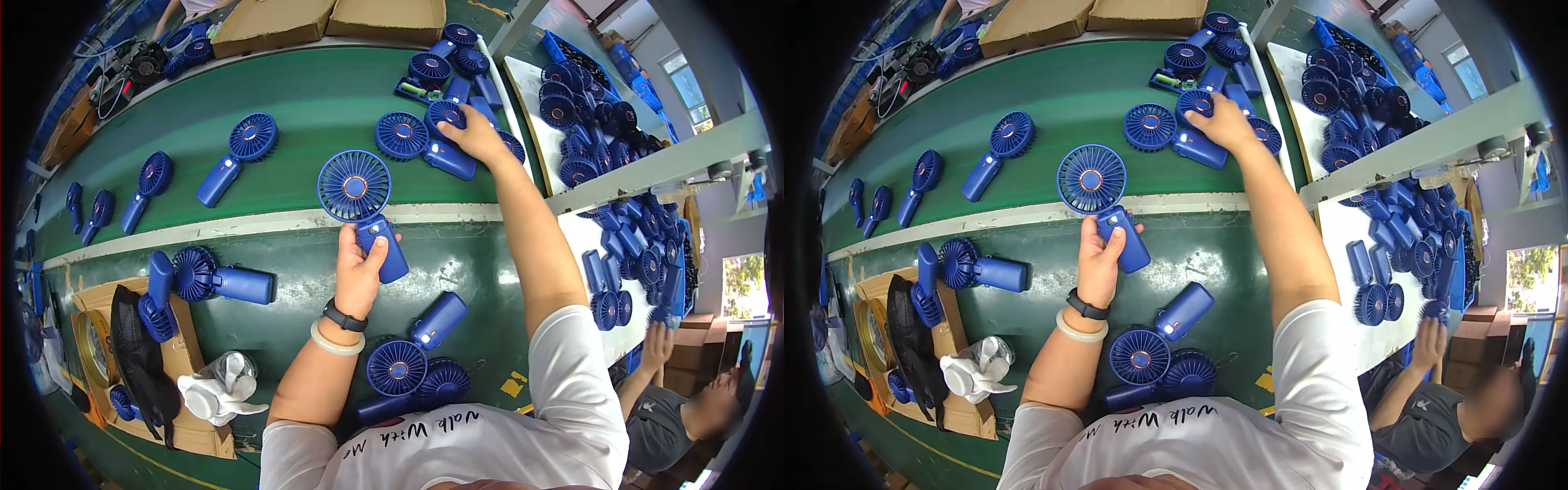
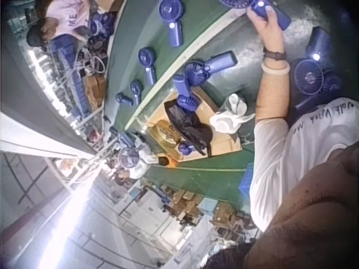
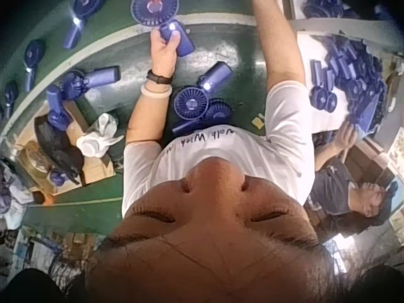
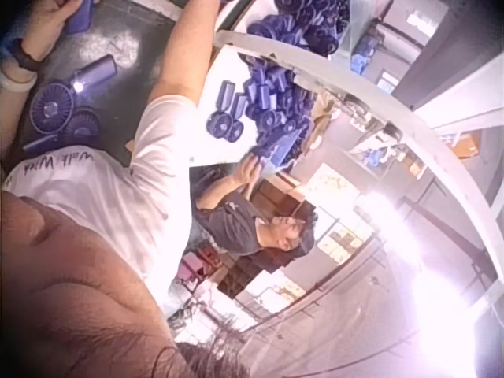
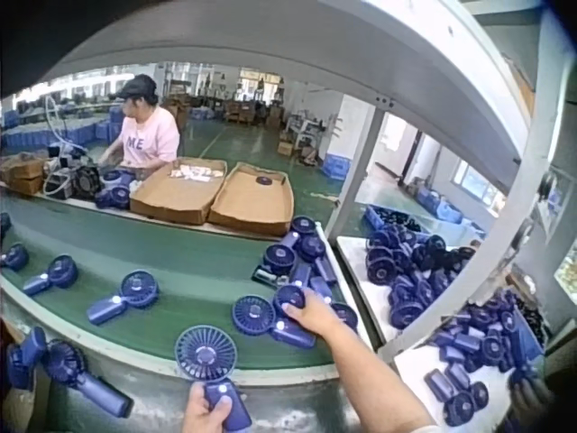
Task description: The person assembles blue portable fans by attaching fan heads to handles and testing them. They wipe the fan handles with a white cloth and place the assembled units on the table. The person handles multiple fans one at a time, repeatedly picking up, assembling, and testing each unit.
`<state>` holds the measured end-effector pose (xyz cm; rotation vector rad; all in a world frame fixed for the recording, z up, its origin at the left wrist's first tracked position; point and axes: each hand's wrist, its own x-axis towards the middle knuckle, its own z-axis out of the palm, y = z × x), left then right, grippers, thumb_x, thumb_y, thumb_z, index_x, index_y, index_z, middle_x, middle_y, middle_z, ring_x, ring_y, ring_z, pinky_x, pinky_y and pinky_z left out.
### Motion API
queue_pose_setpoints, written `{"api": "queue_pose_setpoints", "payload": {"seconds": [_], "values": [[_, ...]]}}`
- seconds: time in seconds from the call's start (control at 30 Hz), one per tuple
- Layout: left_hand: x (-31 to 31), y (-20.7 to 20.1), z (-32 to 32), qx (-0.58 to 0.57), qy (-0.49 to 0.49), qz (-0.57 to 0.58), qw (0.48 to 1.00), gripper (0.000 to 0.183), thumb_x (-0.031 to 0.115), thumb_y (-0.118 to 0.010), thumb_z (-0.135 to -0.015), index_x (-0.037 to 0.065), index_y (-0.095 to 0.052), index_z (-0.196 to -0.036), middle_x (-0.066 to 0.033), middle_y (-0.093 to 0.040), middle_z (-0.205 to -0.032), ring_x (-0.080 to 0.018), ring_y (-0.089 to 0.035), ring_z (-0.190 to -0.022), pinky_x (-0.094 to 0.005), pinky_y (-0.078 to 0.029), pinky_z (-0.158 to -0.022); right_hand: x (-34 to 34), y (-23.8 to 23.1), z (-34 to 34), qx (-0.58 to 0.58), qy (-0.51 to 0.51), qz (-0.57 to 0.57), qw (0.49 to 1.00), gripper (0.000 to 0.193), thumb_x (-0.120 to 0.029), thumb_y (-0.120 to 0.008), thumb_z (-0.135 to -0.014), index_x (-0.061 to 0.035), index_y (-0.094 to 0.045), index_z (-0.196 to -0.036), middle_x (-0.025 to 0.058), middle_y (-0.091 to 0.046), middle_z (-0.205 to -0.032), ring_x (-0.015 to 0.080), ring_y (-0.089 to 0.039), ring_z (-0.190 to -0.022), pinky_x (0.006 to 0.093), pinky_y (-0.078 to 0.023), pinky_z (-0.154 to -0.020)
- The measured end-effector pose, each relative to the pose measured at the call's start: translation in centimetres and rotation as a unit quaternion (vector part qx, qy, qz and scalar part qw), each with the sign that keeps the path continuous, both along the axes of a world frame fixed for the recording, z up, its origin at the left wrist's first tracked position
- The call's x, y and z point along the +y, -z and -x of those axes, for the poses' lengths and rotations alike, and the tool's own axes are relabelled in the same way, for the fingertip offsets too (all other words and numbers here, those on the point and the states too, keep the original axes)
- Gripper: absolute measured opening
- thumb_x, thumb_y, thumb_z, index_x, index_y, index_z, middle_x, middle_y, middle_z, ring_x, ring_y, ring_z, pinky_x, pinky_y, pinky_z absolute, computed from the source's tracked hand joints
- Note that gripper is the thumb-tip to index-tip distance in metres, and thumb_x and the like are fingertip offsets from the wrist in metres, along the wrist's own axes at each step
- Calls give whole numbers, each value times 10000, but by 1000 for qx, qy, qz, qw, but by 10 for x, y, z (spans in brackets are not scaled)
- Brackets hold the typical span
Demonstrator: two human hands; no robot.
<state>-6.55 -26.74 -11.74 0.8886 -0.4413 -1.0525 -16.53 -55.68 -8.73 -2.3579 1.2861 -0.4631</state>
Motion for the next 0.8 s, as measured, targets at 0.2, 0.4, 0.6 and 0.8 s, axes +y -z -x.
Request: {"api": "queue_pose_setpoints", "payload": {"seconds": [0.2,0.4,0.6,0.8], "values": [[5,5,-6,0,13,-10,1000,309,97,-527,-899,38,-405,-1177,-124,-557,-1113,-224,-598,-959,-337,-481,-842,38,-55,-45,274,42,38,960,558,-539,-562,-797,-25,-643,-997,194,-626,-1034,348,-599,-966,424,-479,-817],[3,1,-4,26,11,-23,999,295,43,-528,-874,22,-421,-1147,-99,-573,-1035,-172,-599,-915,-291,-497,-780,-45,-37,-67,166,8,105,981,661,-511,-635,-749,-4,-520,-1157,228,-571,-1122,354,-574,-1026,401,-465,-861],[8,2,-3,0,40,-15,999,369,53,-536,-874,36,-401,-1217,-103,-558,-1102,-185,-589,-959,-308,-492,-815,-118,3,-89,3,34,37,999,1003,-590,-741,-575,56,-369,-1247,311,-517,-1158,399,-549,-1061,401,-456,-897],[12,6,-5,-8,42,-19,999,392,48,-539,-873,46,-395,-1238,-100,-558,-1104,-189,-587,-967,-314,-485,-831,-56,-3,-128,42,31,237,970,778,-316,-753,-564,-22,-424,-1204,228,-511,-1113,359,-547,-1024,401,-485,-856]]}}
